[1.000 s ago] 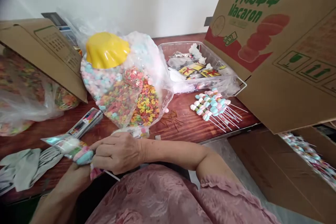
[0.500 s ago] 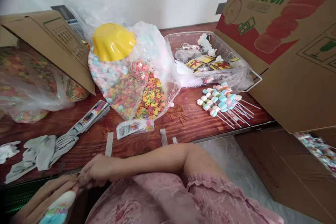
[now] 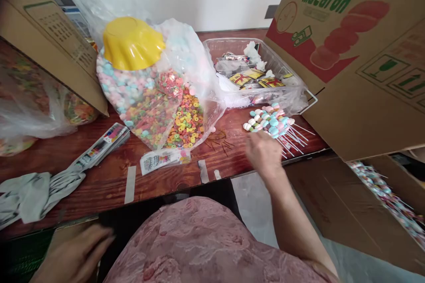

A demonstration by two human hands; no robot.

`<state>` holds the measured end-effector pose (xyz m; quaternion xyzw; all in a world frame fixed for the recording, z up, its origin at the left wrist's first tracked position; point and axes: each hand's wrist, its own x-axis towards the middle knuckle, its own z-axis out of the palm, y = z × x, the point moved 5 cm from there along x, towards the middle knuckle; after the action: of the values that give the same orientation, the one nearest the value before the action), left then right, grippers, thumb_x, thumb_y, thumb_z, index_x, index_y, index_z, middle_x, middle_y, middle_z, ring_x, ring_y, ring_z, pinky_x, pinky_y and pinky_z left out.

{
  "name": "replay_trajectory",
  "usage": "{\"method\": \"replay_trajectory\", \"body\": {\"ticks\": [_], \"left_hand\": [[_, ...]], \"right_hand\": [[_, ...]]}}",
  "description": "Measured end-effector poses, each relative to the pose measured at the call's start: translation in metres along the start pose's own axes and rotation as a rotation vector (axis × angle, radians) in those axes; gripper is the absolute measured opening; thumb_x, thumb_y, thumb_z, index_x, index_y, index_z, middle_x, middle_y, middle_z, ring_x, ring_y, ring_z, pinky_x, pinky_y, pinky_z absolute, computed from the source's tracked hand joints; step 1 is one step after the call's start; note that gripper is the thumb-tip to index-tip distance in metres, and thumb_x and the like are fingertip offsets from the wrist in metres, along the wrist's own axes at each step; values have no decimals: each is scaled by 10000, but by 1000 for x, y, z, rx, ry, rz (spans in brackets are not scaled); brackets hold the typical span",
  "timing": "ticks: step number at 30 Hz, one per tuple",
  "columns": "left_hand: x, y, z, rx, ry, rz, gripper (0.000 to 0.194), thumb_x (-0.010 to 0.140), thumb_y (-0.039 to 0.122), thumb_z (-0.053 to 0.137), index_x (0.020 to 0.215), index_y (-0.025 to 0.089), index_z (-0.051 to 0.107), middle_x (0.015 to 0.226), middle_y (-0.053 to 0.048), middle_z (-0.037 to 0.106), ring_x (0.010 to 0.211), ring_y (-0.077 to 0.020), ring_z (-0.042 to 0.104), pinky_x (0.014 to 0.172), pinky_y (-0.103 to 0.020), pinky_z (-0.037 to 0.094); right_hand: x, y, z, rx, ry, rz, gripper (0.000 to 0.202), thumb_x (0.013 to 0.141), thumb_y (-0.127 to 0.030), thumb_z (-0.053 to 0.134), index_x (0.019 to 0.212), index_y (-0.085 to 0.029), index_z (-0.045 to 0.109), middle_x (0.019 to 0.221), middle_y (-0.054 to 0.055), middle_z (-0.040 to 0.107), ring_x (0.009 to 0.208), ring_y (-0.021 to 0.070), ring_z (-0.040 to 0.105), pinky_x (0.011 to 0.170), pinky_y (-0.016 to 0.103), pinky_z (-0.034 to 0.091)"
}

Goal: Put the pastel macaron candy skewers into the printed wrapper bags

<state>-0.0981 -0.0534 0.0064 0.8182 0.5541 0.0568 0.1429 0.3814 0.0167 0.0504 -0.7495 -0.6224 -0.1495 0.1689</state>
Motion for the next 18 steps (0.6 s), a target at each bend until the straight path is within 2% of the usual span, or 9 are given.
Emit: {"method": "replay_trajectory", "body": {"ticks": [1,3,4,6,8,10,14,18], "left_hand": [[21,28,-10,-18,79,167,210,850,297,509,883,280,715,865,-14,750,748,-184,702,695,-271,553],[66,76,-23,62,193,351,228,898,233,478,937,216,702,929,-64,731,835,-202,684,760,-302,550],[88,95,-23,147,191,379,220,896,195,471,887,188,691,907,-85,714,840,-225,665,748,-334,541],[128,118,-14,295,93,355,159,847,137,512,851,144,671,885,-115,680,858,-270,632,731,-383,519],[154,126,2,365,-18,325,190,824,105,542,974,102,659,1013,-150,661,941,-293,606,736,-394,498],[165,127,14,411,-55,286,219,847,75,512,1024,81,640,1023,-161,641,943,-292,587,709,-388,469],[166,122,26,473,32,287,236,927,74,419,1028,78,632,958,-145,625,902,-268,566,699,-376,417],[168,111,31,454,124,390,221,940,111,436,919,126,655,874,-105,627,842,-234,557,665,-358,362]], "right_hand": [[-4,23,1,-113,-35,98,256,917,-268,491,857,-145,707,811,104,660,726,178,555,594,271,301],[-13,55,6,-262,-107,197,272,908,-243,470,853,-129,711,846,148,657,711,192,538,572,292,259],[-16,65,10,-292,-131,210,264,895,-236,479,846,-125,713,863,168,653,713,200,534,575,303,260],[-19,74,24,-269,-210,153,254,870,-278,522,817,-124,716,841,181,645,679,200,522,556,309,256],[-19,79,34,-274,-197,169,260,855,-299,531,810,-124,718,822,178,644,645,199,506,541,313,244],[-19,85,41,-280,-164,220,260,842,-294,519,793,-138,720,792,155,643,600,187,464,528,316,230],[-18,94,50,-272,-134,307,267,805,-275,500,718,-155,721,721,123,629,543,176,384,497,327,213],[-20,97,56,-183,-92,339,293,780,-300,497,716,-149,740,658,136,635,545,201,443,485,327,264]]}}
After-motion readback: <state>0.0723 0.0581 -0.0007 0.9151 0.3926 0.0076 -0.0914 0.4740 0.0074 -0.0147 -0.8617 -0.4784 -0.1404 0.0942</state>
